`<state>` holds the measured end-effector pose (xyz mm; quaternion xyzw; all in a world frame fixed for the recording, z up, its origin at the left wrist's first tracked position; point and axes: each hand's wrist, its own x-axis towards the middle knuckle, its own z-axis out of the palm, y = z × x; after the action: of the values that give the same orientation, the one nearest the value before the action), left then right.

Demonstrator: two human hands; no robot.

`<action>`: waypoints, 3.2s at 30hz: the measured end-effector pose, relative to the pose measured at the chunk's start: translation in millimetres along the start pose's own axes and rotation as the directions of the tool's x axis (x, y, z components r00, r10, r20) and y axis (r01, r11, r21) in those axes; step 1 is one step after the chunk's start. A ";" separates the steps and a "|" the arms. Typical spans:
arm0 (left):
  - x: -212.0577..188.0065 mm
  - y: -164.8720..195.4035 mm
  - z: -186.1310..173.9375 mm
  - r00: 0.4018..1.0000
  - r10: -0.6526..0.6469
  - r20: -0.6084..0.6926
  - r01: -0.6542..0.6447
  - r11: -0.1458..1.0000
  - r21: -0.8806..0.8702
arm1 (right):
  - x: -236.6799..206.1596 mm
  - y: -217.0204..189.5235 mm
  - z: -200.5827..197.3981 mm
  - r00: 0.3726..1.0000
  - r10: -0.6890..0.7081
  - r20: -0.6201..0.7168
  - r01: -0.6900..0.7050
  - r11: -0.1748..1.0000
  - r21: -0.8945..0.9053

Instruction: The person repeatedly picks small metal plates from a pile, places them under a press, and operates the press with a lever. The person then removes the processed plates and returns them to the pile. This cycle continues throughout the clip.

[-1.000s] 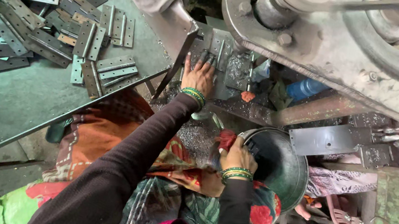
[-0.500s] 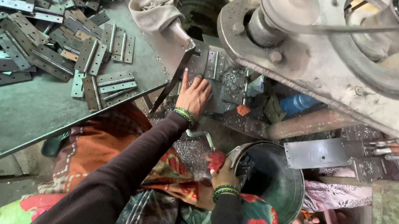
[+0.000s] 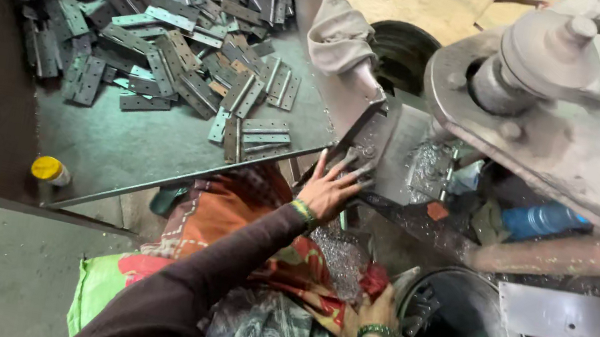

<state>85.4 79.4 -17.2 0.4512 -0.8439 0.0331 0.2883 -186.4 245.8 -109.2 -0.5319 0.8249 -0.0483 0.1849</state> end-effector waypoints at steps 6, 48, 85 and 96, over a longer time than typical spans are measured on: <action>-51.7 -106.0 -64.0 0.935 -0.356 0.008 0.356 0.935 -0.004 | -5.7 5.4 0.5 0.999 0.042 -0.011 -0.042 0.997 -0.061; -0.6 -218.8 -55.3 0.652 -0.754 0.080 0.732 0.653 0.196 | -21.6 -14.3 -21.7 0.991 0.134 -0.016 -0.135 0.986 -0.099; 80.9 50.6 18.7 0.877 -0.273 0.396 0.271 0.961 0.062 | -12.1 -43.3 -112.3 0.986 0.103 0.132 -0.076 0.978 -0.193; 75.2 51.0 22.4 0.922 -0.294 0.252 0.315 0.948 -0.046 | -24.8 -30.3 -50.7 0.998 0.044 0.042 -0.042 0.998 -0.055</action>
<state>3.3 46.7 13.4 0.5648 -0.7929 -0.1033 0.2041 -169.4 249.1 -47.5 -0.5198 0.8329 -0.0105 0.1896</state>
